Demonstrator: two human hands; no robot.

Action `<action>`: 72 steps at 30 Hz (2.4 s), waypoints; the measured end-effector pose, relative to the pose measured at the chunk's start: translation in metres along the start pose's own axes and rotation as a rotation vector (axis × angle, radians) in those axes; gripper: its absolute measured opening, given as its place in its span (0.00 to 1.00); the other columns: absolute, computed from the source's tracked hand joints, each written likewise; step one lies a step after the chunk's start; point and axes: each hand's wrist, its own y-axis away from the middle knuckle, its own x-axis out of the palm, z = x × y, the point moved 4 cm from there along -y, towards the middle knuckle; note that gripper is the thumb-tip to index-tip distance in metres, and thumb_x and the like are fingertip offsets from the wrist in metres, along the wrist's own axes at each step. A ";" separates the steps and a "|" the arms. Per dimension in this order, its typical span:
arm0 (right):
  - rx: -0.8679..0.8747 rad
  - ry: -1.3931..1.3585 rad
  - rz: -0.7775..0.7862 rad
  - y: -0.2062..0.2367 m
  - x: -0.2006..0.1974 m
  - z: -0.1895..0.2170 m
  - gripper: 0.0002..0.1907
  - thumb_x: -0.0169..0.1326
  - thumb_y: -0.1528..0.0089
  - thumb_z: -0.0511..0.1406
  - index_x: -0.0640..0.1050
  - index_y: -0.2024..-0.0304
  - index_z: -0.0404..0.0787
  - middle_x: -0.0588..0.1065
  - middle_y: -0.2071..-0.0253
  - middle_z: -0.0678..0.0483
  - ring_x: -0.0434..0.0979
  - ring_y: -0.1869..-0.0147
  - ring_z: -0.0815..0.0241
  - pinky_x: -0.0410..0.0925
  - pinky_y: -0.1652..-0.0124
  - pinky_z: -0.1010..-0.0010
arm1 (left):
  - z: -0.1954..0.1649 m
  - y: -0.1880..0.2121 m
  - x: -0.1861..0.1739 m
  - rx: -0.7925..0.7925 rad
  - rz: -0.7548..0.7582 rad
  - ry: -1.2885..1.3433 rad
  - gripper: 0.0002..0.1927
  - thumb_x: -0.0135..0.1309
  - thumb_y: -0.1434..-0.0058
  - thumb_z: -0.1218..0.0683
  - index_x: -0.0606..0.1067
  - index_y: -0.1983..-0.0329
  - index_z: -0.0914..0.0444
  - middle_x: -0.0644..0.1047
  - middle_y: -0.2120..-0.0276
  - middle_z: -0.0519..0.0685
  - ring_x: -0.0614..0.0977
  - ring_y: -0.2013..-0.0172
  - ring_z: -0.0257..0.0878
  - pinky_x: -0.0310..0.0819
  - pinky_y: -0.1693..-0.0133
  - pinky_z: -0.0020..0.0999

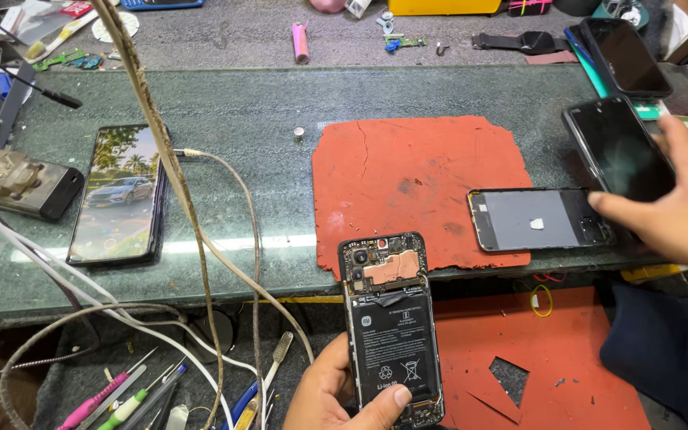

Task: The person disassembles a smartphone at a repair bench. They pry open the phone's back cover, work the battery loose by hand, and use a green-handled screwdriver to unscrew and remove internal components from the phone body.

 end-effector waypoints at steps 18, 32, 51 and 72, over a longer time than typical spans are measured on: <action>0.035 0.112 0.146 -0.082 0.035 0.089 0.48 0.67 0.46 0.50 0.68 0.30 0.34 0.70 0.33 0.37 0.70 0.30 0.41 0.62 0.36 0.57 | 0.006 -0.004 -0.009 -0.028 0.031 0.123 0.28 0.56 0.42 0.65 0.71 0.37 0.69 0.81 0.49 0.53 0.82 0.47 0.37 0.73 0.41 0.39; -0.089 -0.474 0.125 0.096 0.018 0.120 0.09 0.63 0.43 0.28 0.82 0.59 0.35 0.79 0.60 0.52 0.82 0.61 0.64 0.74 0.62 0.75 | 0.022 -0.006 -0.001 -0.176 -0.013 0.094 0.31 0.58 0.45 0.66 0.72 0.36 0.67 0.82 0.50 0.53 0.85 0.48 0.38 0.77 0.41 0.38; -0.251 -0.681 0.250 0.145 0.074 0.123 0.11 0.68 0.46 0.29 0.82 0.61 0.38 0.78 0.64 0.55 0.79 0.60 0.65 0.74 0.63 0.78 | 0.044 -0.009 -0.003 -0.180 0.073 0.067 0.41 0.53 0.45 0.62 0.57 0.26 0.61 0.79 0.44 0.55 0.85 0.50 0.41 0.78 0.46 0.39; -0.455 -0.682 0.337 0.153 0.083 0.137 0.13 0.68 0.44 0.33 0.82 0.58 0.40 0.78 0.64 0.55 0.82 0.63 0.68 0.74 0.66 0.80 | 0.067 -0.018 -0.010 0.030 0.349 -0.318 0.45 0.56 0.32 0.41 0.50 0.20 0.63 0.63 0.24 0.56 0.64 0.24 0.48 0.54 0.27 0.43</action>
